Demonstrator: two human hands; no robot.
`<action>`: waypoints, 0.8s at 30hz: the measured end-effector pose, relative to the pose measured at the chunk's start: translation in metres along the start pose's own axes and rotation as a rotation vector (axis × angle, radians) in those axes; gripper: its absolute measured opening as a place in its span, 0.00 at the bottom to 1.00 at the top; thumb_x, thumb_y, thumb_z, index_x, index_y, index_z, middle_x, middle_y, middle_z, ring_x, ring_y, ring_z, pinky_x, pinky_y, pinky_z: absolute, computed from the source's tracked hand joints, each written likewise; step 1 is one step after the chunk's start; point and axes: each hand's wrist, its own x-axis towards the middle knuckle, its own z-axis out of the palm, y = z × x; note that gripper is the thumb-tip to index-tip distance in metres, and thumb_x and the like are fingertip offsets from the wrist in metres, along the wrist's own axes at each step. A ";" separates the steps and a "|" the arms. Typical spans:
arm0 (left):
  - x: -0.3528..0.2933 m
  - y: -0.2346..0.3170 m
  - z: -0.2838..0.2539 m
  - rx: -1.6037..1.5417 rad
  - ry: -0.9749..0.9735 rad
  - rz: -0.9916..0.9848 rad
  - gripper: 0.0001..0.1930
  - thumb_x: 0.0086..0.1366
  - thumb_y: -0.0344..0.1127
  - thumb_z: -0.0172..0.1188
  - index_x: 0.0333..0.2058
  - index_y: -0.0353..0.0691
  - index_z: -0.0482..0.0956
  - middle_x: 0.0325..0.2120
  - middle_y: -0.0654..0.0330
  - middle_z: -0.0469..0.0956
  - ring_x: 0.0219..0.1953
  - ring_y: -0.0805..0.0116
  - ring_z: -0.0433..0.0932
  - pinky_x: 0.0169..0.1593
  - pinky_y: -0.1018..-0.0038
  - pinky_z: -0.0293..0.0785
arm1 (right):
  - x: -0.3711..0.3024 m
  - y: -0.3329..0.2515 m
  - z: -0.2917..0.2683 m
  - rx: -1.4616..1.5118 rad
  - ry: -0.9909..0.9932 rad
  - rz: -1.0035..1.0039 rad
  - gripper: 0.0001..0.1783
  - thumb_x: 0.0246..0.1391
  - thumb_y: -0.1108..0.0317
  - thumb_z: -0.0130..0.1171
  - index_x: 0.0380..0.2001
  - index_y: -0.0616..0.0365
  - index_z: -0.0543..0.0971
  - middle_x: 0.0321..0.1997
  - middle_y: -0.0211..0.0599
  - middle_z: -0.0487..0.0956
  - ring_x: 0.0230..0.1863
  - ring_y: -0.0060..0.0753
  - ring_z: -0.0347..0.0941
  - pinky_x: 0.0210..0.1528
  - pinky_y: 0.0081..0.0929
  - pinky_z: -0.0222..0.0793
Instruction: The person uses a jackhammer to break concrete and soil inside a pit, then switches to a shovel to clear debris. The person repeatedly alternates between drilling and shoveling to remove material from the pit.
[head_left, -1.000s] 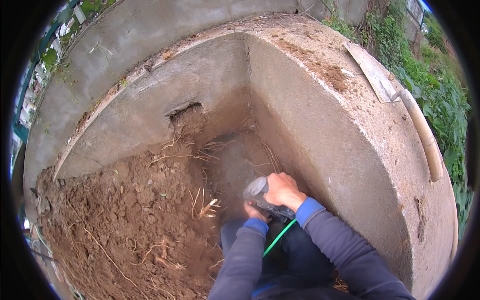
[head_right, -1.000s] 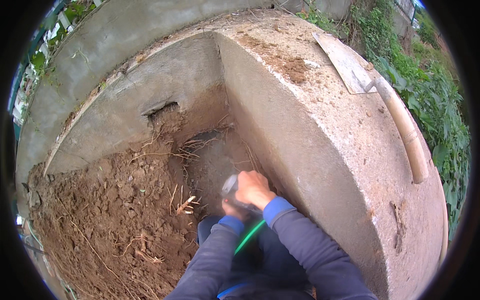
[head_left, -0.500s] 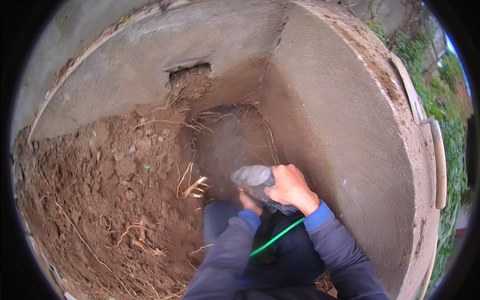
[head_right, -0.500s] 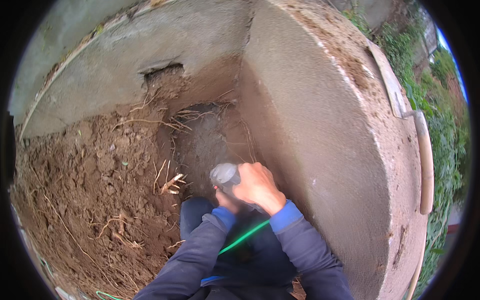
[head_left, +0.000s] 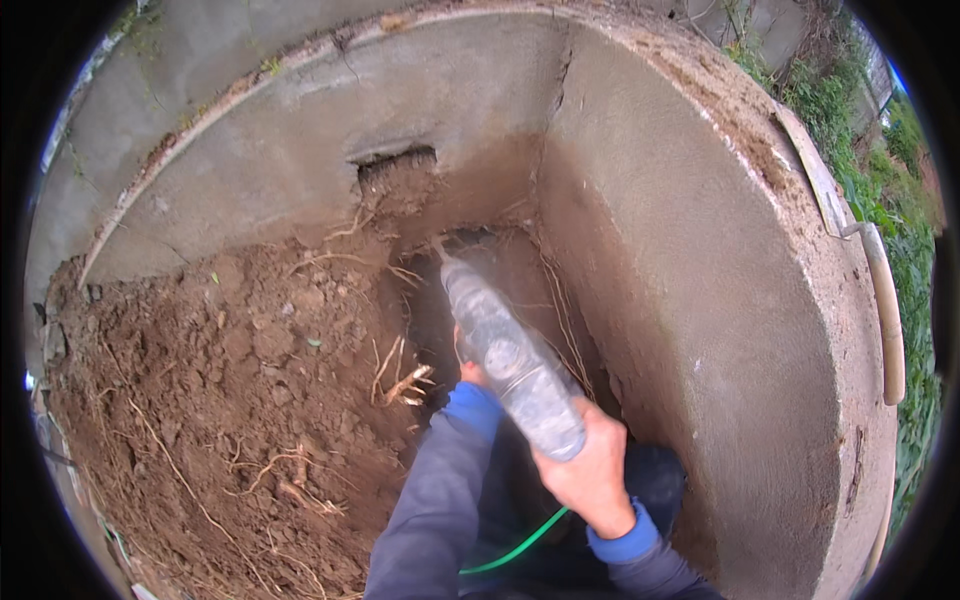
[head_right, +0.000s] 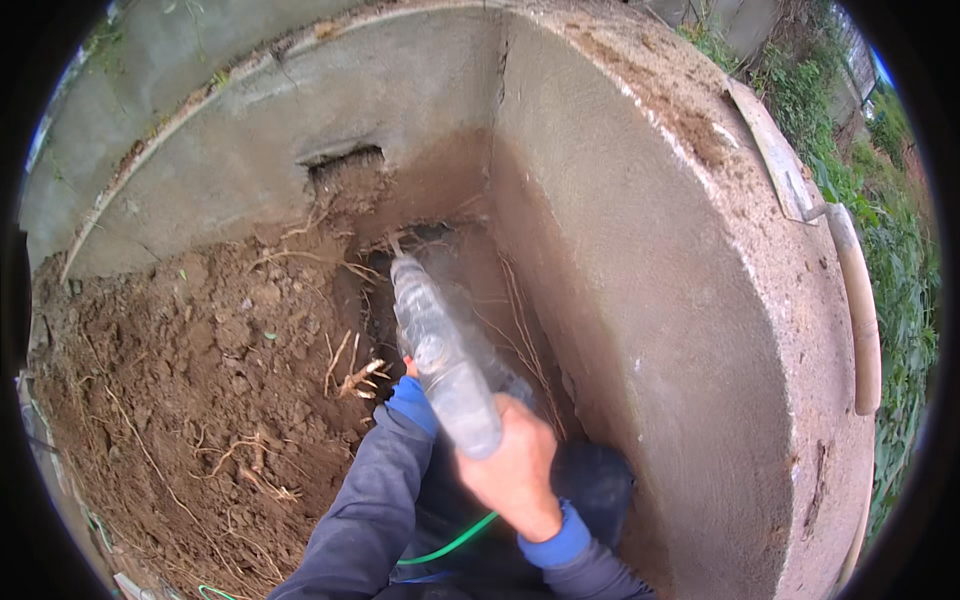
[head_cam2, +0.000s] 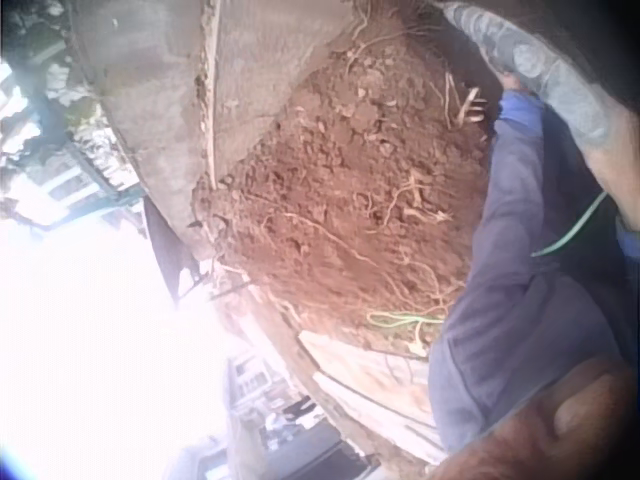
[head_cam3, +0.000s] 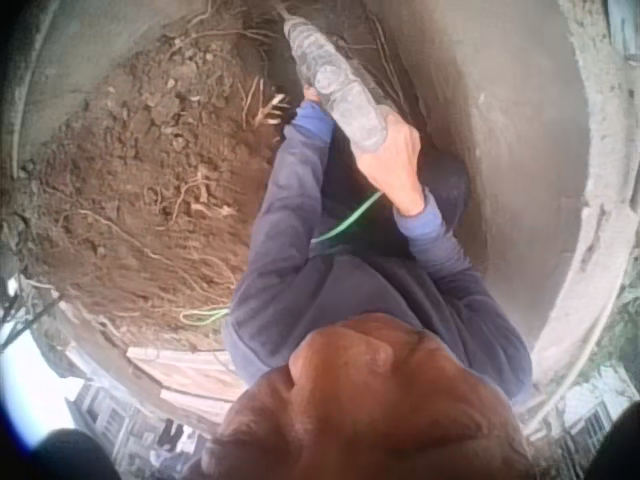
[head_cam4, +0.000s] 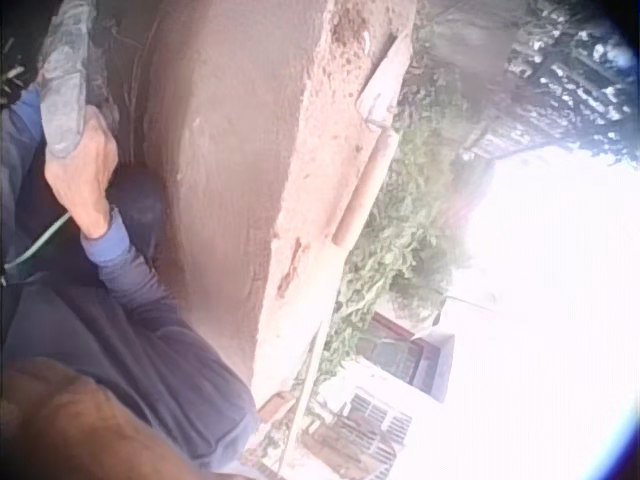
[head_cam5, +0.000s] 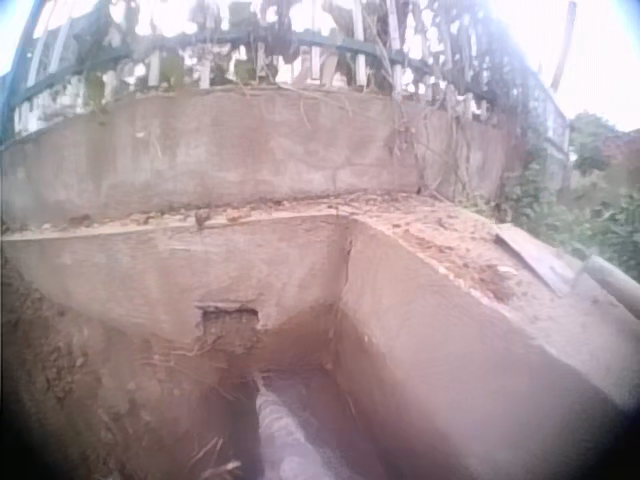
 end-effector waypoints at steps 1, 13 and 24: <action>0.003 0.006 -0.005 0.041 -0.005 0.006 0.25 0.73 0.57 0.48 0.54 0.42 0.76 0.48 0.57 0.81 0.51 0.56 0.80 0.57 0.57 0.75 | -0.009 0.005 0.011 0.000 -0.007 -0.039 0.15 0.41 0.67 0.70 0.34 0.60 0.81 0.29 0.53 0.82 0.33 0.61 0.81 0.36 0.48 0.77; 0.080 0.019 -0.081 0.352 0.127 0.049 0.23 0.71 0.52 0.52 0.50 0.38 0.79 0.43 0.56 0.82 0.45 0.57 0.81 0.52 0.59 0.77 | -0.022 0.065 0.062 0.205 0.057 -0.097 0.15 0.39 0.72 0.71 0.31 0.62 0.76 0.26 0.51 0.79 0.29 0.60 0.79 0.32 0.41 0.75; 0.131 -0.002 -0.112 0.360 0.190 0.151 0.20 0.68 0.48 0.57 0.46 0.35 0.81 0.39 0.55 0.83 0.41 0.57 0.83 0.48 0.60 0.79 | 0.004 0.082 0.071 0.242 0.065 -0.005 0.18 0.37 0.70 0.72 0.35 0.61 0.80 0.28 0.50 0.80 0.30 0.59 0.80 0.33 0.41 0.76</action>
